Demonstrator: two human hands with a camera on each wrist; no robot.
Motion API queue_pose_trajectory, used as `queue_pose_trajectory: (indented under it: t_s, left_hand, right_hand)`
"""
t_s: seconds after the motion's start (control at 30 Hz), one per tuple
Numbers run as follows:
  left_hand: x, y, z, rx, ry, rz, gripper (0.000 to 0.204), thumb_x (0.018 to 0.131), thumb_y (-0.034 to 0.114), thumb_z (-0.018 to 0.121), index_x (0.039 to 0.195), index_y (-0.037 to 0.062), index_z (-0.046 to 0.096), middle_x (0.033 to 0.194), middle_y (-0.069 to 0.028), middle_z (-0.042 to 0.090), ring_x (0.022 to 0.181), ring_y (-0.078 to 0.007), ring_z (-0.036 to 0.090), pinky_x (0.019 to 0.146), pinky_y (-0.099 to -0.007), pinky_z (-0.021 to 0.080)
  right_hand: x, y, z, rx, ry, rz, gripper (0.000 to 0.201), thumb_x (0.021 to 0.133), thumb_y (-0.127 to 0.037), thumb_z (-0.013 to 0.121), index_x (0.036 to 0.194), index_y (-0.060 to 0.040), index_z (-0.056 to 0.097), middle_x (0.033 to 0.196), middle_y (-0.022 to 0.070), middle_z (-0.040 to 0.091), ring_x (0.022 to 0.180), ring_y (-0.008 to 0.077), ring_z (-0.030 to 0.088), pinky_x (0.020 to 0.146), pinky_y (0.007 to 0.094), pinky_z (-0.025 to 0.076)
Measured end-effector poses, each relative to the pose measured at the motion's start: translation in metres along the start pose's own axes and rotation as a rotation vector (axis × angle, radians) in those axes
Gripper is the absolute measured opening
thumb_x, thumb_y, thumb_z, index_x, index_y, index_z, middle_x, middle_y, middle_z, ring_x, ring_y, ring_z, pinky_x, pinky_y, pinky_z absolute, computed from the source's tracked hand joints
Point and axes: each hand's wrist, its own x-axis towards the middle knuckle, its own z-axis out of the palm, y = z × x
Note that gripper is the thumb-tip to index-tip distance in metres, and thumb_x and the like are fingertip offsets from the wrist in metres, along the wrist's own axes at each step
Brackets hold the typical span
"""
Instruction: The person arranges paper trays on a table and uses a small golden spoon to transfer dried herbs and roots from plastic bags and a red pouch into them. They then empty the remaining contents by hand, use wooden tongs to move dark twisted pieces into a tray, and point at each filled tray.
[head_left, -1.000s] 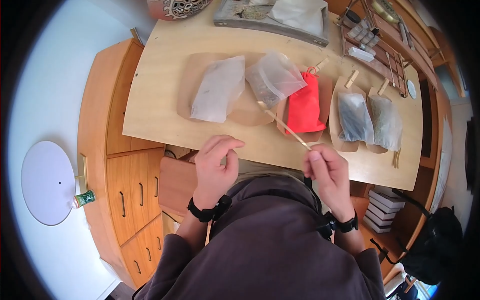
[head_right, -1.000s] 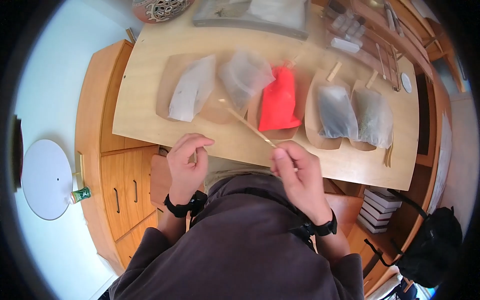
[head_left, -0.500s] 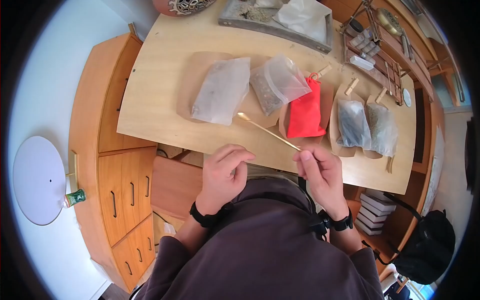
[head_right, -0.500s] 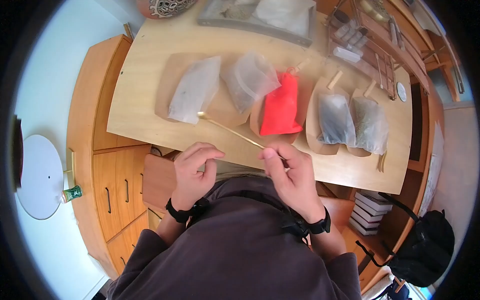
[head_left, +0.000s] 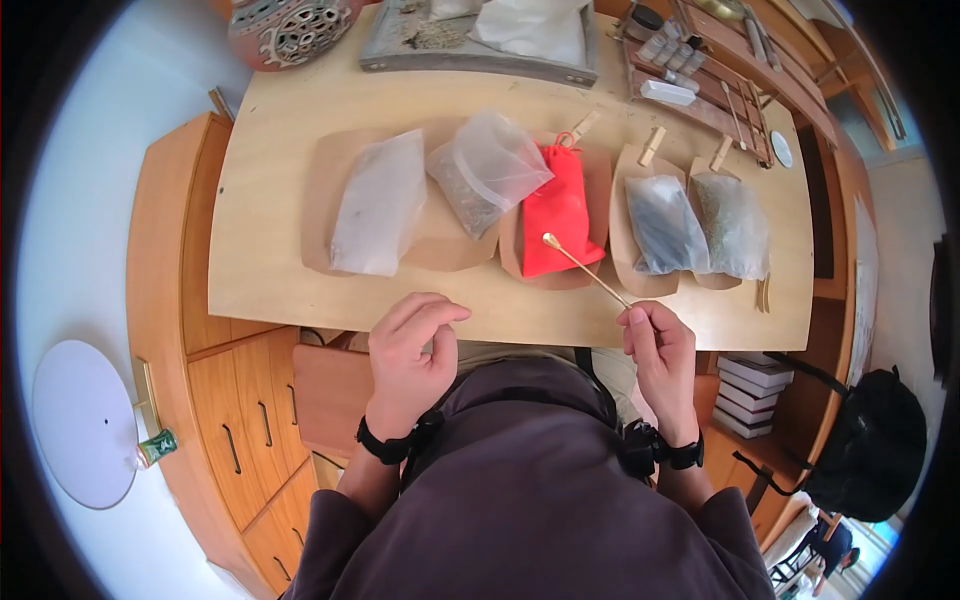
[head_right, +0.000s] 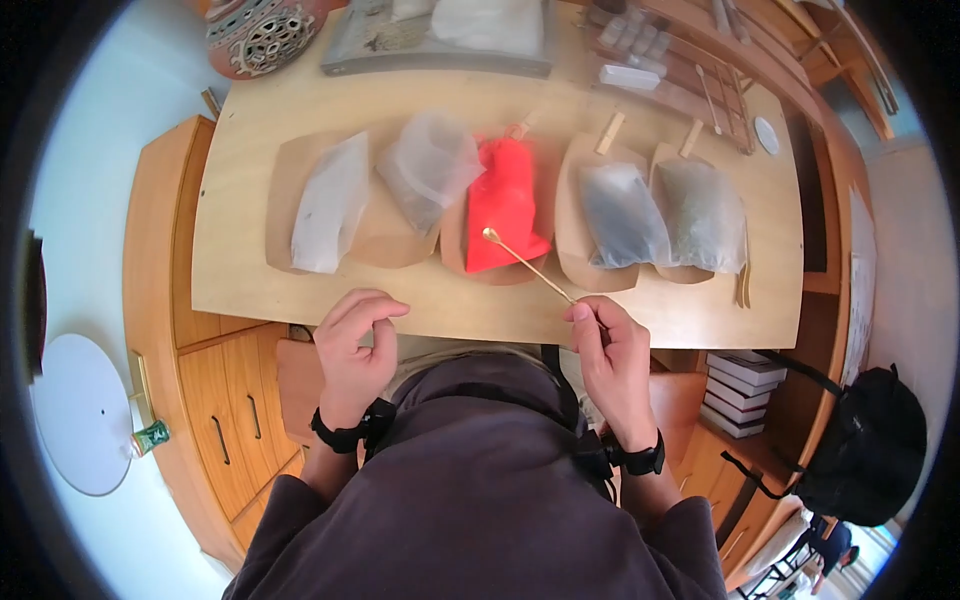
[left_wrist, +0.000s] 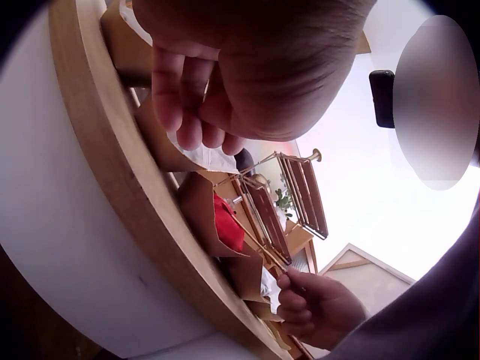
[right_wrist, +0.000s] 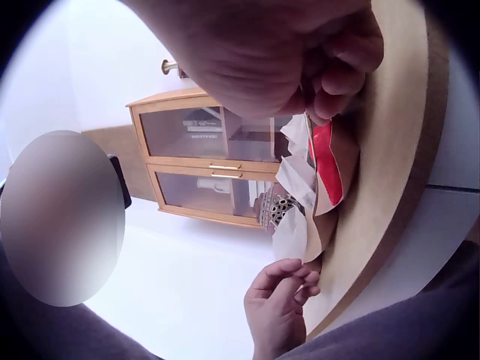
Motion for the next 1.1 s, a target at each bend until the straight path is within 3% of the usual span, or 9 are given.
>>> queue_pose_trajectory:
  t_s: [0.13, 0.27, 0.37, 0.5, 0.6, 0.73, 0.93, 1.1]
  left_hand:
    - [0.006, 0.010, 0.006, -0.006, -0.031, -0.005, 0.026, 0.079, -0.018, 0.058, 0.091, -0.0003, 0.073, 0.087, -0.0129, 0.070, 0.077, -0.0256, 0.069, 0.072, -0.0311, 0.054]
    - [0.006, 0.011, 0.010, 0.003, -0.051, 0.016, 0.026, 0.078, -0.016, 0.060, 0.091, 0.0017, 0.074, 0.088, -0.0126, 0.071, 0.077, -0.0277, 0.070, 0.068, -0.0346, 0.055]
    - [0.009, 0.013, 0.013, 0.006, -0.067, 0.015, 0.026, 0.079, -0.016, 0.060, 0.091, 0.0014, 0.074, 0.088, -0.0126, 0.071, 0.078, -0.0276, 0.070, 0.069, -0.0341, 0.055]
    - [0.011, 0.015, 0.017, 0.028, -0.082, 0.030, 0.026, 0.080, -0.016, 0.060, 0.091, 0.0013, 0.074, 0.088, -0.0129, 0.071, 0.078, -0.0279, 0.071, 0.070, -0.0333, 0.055]
    - [0.013, 0.017, 0.021, 0.029, -0.093, 0.036, 0.025, 0.080, -0.016, 0.060, 0.092, 0.0013, 0.074, 0.088, -0.0132, 0.071, 0.079, -0.0280, 0.071, 0.070, -0.0333, 0.055]
    - [0.014, 0.021, 0.023, 0.036, -0.110, 0.045, 0.025, 0.081, -0.016, 0.060, 0.092, 0.0013, 0.074, 0.089, -0.0133, 0.071, 0.080, -0.0281, 0.071, 0.071, -0.0339, 0.056]
    - [0.016, 0.022, 0.026, 0.048, -0.114, 0.065, 0.025, 0.081, -0.016, 0.060, 0.092, 0.0010, 0.074, 0.089, -0.0134, 0.072, 0.080, -0.0279, 0.071, 0.071, -0.0343, 0.056]
    - [0.014, 0.022, 0.023, 0.029, -0.122, 0.037, 0.025, 0.081, -0.016, 0.060, 0.092, 0.0009, 0.074, 0.089, -0.0133, 0.071, 0.079, -0.0275, 0.071, 0.071, -0.0339, 0.055]
  right_hand:
    - [-0.008, 0.000, -0.013, 0.284, 0.013, -0.016, 0.029, 0.114, -0.020, 0.055, 0.100, 0.0011, 0.070, 0.069, -0.0033, 0.054, 0.062, 0.0043, 0.046, 0.056, 0.0229, 0.036]
    - [-0.012, 0.015, -0.032, 0.278, 0.275, -0.059, 0.030, 0.114, -0.022, 0.054, 0.099, -0.0005, 0.069, 0.067, -0.0044, 0.051, 0.060, 0.0032, 0.043, 0.054, 0.0223, 0.031]
    - [-0.006, 0.031, -0.044, 0.063, 0.323, 0.031, 0.031, 0.114, -0.023, 0.054, 0.098, -0.0010, 0.068, 0.067, -0.0050, 0.050, 0.060, 0.0031, 0.042, 0.053, 0.0220, 0.030]
    - [-0.012, 0.032, -0.053, 0.257, 0.366, -0.027, 0.030, 0.114, -0.024, 0.054, 0.099, -0.0026, 0.068, 0.068, -0.0063, 0.050, 0.059, 0.0019, 0.041, 0.052, 0.0211, 0.030]
    - [-0.013, 0.039, -0.064, 0.319, 0.533, -0.031, 0.029, 0.115, -0.025, 0.053, 0.099, -0.0050, 0.067, 0.068, -0.0064, 0.049, 0.058, 0.0013, 0.039, 0.051, 0.0201, 0.028]
    - [-0.008, 0.052, -0.077, 0.379, 0.517, 0.145, 0.032, 0.116, -0.028, 0.050, 0.098, -0.0073, 0.066, 0.068, -0.0068, 0.048, 0.058, 0.0008, 0.038, 0.051, 0.0196, 0.027]
    - [-0.018, 0.040, -0.063, 0.253, 0.394, -0.095, 0.027, 0.113, -0.021, 0.055, 0.098, -0.0029, 0.066, 0.069, -0.0058, 0.051, 0.060, 0.0027, 0.041, 0.054, 0.0216, 0.031]
    - [-0.015, 0.042, -0.051, 0.208, 0.339, 0.041, 0.026, 0.112, -0.017, 0.056, 0.095, -0.0005, 0.066, 0.070, -0.0049, 0.051, 0.063, 0.0035, 0.042, 0.056, 0.0231, 0.032]
